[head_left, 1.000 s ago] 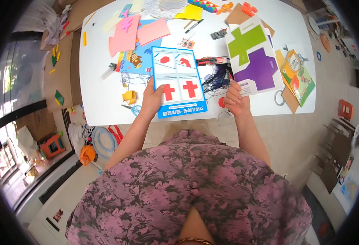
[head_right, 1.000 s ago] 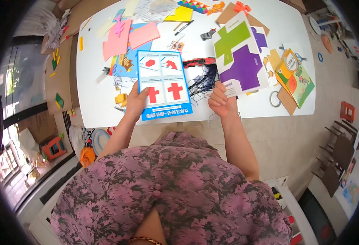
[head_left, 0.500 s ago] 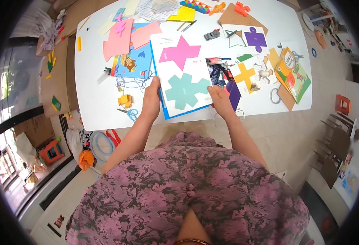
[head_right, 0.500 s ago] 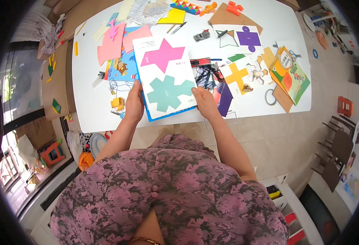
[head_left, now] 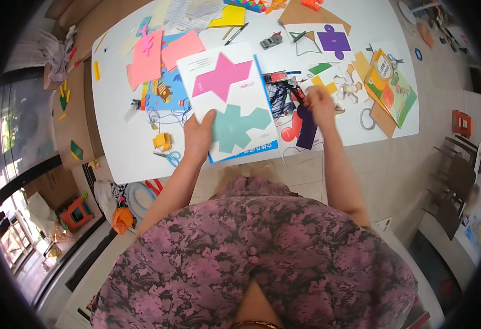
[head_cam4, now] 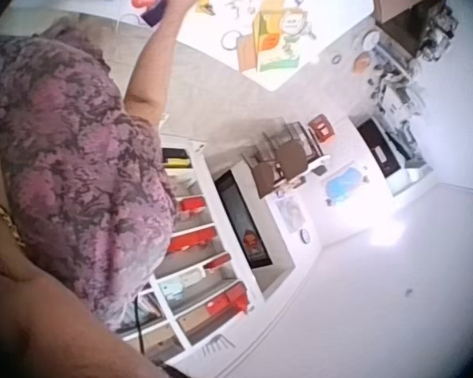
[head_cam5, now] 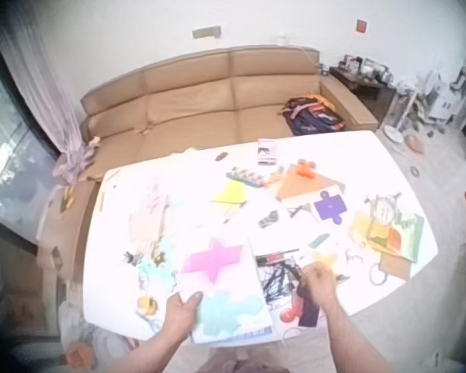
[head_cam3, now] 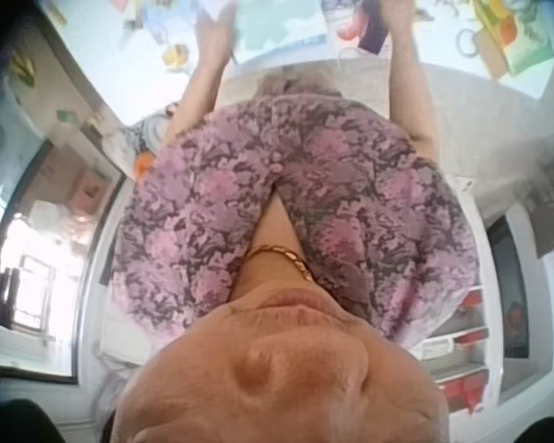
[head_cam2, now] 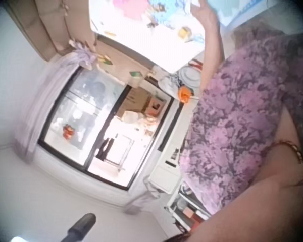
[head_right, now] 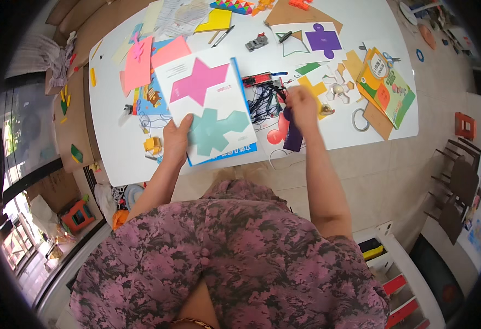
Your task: The person organizes a cluttered table by sorting various craft supplies, including colored paper, books, and cut-out shapes. They gather items into neat stacks and place them onto a nearby white bookshelf, clearing the workspace.
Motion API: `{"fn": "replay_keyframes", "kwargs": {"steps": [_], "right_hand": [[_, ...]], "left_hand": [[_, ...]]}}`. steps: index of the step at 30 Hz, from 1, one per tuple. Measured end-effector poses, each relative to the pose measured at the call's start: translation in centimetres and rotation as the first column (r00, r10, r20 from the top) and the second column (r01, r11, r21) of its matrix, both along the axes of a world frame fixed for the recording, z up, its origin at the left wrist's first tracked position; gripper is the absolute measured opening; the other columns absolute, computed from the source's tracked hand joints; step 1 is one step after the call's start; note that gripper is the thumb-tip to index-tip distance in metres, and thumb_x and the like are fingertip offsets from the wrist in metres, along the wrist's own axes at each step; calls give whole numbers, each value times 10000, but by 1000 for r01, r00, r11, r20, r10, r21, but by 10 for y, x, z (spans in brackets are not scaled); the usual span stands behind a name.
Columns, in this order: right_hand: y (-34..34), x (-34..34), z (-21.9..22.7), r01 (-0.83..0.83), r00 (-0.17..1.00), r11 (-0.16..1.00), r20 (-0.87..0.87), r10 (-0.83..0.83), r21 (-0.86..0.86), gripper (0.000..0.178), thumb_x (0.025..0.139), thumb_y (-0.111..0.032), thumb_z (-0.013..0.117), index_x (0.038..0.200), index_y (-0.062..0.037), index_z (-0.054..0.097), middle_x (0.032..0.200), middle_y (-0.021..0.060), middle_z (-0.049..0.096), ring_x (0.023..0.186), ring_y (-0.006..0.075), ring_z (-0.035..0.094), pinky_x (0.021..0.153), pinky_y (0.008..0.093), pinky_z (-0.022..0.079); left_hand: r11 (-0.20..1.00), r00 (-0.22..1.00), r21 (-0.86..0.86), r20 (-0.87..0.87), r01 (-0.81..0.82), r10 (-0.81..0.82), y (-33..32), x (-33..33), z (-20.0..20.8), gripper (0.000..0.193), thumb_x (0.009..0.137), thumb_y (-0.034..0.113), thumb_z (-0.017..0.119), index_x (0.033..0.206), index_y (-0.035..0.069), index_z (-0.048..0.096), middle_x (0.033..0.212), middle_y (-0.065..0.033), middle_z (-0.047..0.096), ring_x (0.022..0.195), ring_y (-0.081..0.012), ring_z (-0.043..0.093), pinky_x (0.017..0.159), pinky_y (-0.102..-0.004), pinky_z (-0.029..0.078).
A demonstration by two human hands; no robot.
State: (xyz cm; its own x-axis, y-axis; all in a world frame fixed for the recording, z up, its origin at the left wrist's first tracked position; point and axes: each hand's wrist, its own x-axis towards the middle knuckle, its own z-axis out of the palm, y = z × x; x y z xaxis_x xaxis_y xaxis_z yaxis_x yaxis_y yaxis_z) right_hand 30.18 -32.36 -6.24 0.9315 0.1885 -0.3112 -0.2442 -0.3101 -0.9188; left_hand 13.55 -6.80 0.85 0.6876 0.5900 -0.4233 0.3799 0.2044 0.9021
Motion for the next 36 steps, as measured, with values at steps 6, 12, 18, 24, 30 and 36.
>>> {"fn": "replay_keyframes", "kwargs": {"steps": [6, 12, 18, 24, 30, 36], "right_hand": [[-78, 134, -59, 306, 945, 836, 252, -209, -455, 460, 755, -360, 652, 1035, -1, 577, 885, 111, 623, 839, 235, 600, 763, 332, 464], [-102, 200, -65, 241, 957, 668, 285, -45, -704, 528, 751, -359, 642, 1114, 10, 538, 969, 154, 620, 903, 273, 607, 794, 355, 466], [-96, 162, -44, 391, 908, 711, 370, -195, -584, 324, 759, -324, 609, 893, -29, 613, 798, 125, 627, 767, 277, 617, 717, 361, 470], [-170, 58, -76, 557, 808, 701, 95, -582, -445, 269, 781, -258, 578, 856, -1, 556, 676, 97, 593, 594, 218, 574, 582, 326, 466], [-155, 19, -86, 298, 829, 824, -298, -474, -482, 179, 764, -216, 632, 767, -44, 581, 643, 34, 564, 481, 130, 517, 368, 254, 359], [-127, 41, -79, 538, 674, 741, -322, -665, -403, 249, 716, -207, 706, 741, 4, 575, 666, 66, 574, 523, 130, 526, 404, 296, 381]], "left_hand": [[1000, 994, 12, -113, -2, 4, 2, -20, 2, 280, 868, 168, 567, 1046, -48, 557, 945, -75, 617, 816, -125, 551, 725, -264, 444], [994, 995, -84, -70, -72, 66, 3, -38, -12, 238, 889, 162, 565, 1053, -10, 562, 964, -55, 613, 827, -100, 543, 740, -249, 442], [987, 984, -38, -96, -155, 150, 4, -39, -15, 243, 891, 162, 565, 1065, -6, 554, 969, -44, 610, 831, -93, 540, 747, -237, 437], [997, 995, -59, -90, -41, 35, 6, -27, -12, 230, 882, 145, 574, 1055, -4, 546, 965, -49, 611, 823, -93, 543, 736, -237, 440], [998, 1000, -55, -22, -11, 10, -3, -14, -5, 260, 875, 139, 584, 1085, 0, 521, 967, -53, 613, 829, -89, 548, 734, -234, 447], [999, 999, -51, -34, -11, 10, -4, -22, -6, 267, 876, 135, 581, 1096, -3, 518, 987, -59, 613, 852, -97, 550, 749, -240, 447]]}}
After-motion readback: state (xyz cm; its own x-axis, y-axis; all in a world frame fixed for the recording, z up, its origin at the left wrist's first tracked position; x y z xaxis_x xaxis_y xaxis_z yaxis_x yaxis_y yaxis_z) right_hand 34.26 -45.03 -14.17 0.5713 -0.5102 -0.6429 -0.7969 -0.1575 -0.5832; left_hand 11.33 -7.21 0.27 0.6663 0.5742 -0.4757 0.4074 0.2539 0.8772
